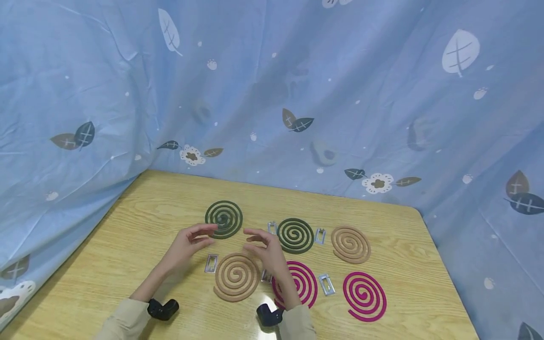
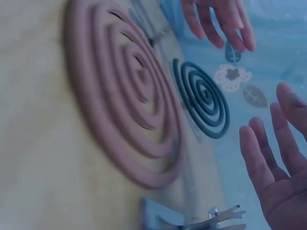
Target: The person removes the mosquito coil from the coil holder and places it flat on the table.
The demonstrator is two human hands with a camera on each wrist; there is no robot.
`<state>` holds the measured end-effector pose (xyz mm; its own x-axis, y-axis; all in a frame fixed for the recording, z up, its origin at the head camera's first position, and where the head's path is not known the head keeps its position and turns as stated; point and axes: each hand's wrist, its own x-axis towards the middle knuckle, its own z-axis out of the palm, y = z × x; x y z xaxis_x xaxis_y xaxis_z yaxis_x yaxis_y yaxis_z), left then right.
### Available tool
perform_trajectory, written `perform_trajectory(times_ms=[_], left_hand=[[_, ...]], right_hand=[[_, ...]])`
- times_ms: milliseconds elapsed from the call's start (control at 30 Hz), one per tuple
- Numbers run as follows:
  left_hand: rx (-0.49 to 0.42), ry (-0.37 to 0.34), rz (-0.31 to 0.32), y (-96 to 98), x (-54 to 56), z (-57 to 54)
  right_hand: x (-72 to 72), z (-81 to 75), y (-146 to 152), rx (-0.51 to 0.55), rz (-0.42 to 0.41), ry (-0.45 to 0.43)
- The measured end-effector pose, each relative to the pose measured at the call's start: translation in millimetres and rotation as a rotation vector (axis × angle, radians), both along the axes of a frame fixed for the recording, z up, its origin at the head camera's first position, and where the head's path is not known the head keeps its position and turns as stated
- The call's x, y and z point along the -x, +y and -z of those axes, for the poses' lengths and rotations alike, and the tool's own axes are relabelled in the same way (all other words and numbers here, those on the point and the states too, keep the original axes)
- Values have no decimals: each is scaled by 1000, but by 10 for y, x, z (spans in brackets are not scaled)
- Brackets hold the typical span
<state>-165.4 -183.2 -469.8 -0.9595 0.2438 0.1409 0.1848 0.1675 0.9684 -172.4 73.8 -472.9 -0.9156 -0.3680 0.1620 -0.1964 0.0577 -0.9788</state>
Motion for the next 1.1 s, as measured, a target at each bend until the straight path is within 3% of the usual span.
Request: perform_trajectory(times_ms=[233, 433, 600, 867, 1100], left_hand=[[19, -52, -30, -129, 213, 13], [27, -31, -16, -178, 410, 4], [39, -18, -28, -226, 515, 37], [157, 13, -54, -276, 542, 98], [194, -47, -143, -315, 507, 96]], right_hand=[[209, -108, -3, -25, -2, -12], [403, -16, -4, -34, 4, -52], [553, 33, -47, -26, -47, -95], [686, 107, -123, -31, -61, -86], [702, 181, -224, -70, -37, -95]])
